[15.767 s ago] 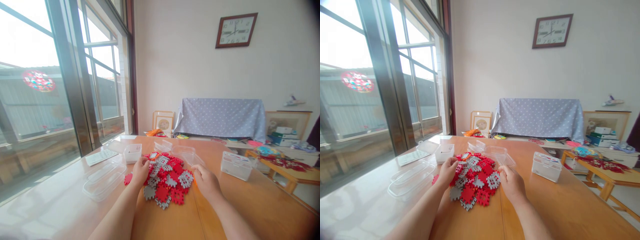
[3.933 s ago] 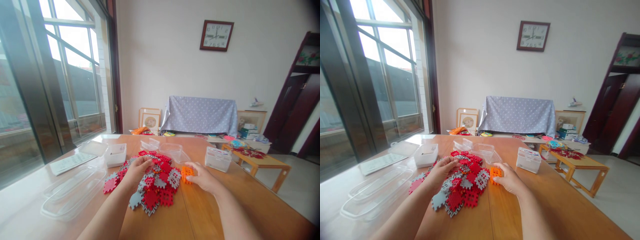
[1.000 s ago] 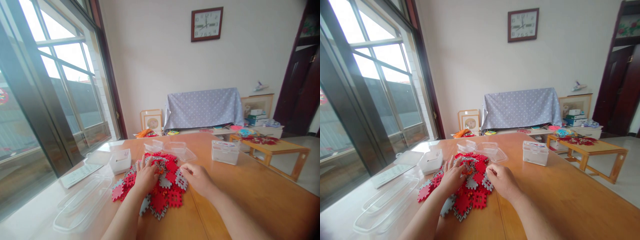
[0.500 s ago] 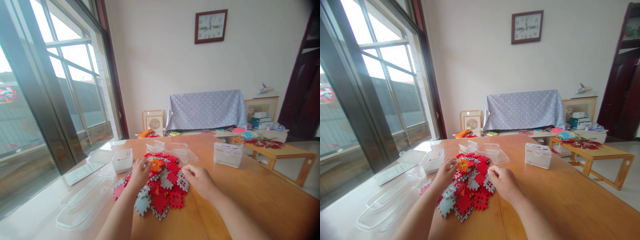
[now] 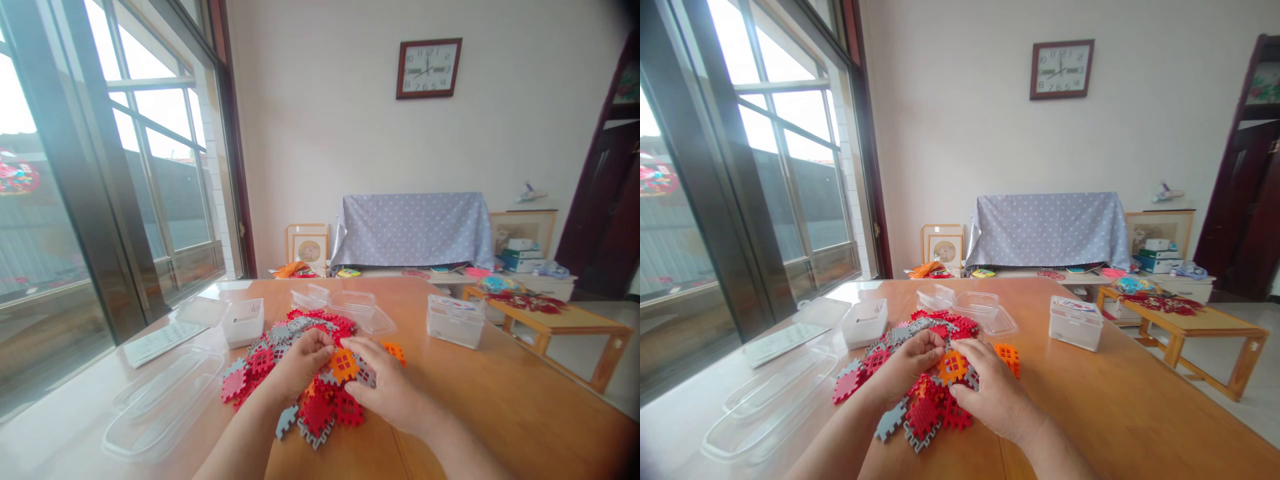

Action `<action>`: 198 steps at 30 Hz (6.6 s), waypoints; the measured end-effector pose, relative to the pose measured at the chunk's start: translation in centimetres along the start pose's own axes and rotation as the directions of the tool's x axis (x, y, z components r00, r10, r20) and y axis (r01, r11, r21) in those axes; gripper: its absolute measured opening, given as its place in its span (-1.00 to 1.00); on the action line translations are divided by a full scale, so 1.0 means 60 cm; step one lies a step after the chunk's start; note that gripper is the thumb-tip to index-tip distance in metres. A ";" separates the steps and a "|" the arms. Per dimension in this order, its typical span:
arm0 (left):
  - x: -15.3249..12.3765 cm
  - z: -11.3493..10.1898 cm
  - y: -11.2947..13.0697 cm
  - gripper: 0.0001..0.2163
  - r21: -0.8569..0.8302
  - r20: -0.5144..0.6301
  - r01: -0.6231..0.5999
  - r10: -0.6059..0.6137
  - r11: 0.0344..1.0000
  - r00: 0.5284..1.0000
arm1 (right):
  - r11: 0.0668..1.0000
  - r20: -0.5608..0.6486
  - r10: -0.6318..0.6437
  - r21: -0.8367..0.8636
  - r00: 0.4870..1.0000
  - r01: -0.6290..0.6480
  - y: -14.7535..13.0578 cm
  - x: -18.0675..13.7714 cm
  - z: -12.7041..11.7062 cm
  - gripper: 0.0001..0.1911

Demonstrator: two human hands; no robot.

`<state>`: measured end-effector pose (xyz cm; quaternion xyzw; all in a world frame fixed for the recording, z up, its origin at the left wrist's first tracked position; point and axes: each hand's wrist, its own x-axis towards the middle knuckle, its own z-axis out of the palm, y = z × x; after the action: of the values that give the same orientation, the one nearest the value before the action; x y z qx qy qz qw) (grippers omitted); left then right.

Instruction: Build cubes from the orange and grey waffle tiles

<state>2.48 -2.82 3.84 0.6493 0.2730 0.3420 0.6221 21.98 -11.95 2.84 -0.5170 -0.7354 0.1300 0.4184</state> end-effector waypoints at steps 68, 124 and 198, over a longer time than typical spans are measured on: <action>-0.023 -0.077 0.001 -0.74 0.800 0.026 -0.002 -0.030 0.600 0.999 | 0.965 -0.114 0.261 0.006 0.959 -0.262 0.066 0.005 -0.038 -0.62; -0.028 -0.072 -0.016 -0.76 0.983 0.015 -0.025 0.058 0.183 0.998 | 0.948 0.026 0.288 -0.150 0.957 -0.281 0.024 0.030 0.117 -0.54; -0.016 -0.103 -0.031 -0.39 0.912 -0.198 0.181 0.007 0.369 0.980 | 0.986 -0.045 0.168 0.004 0.985 -0.168 0.013 0.044 0.038 -0.58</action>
<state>-2.83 0.44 1.83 0.8390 0.5027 0.1505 0.1439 20.49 -8.79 2.21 -0.5799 -0.6796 0.1532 0.4224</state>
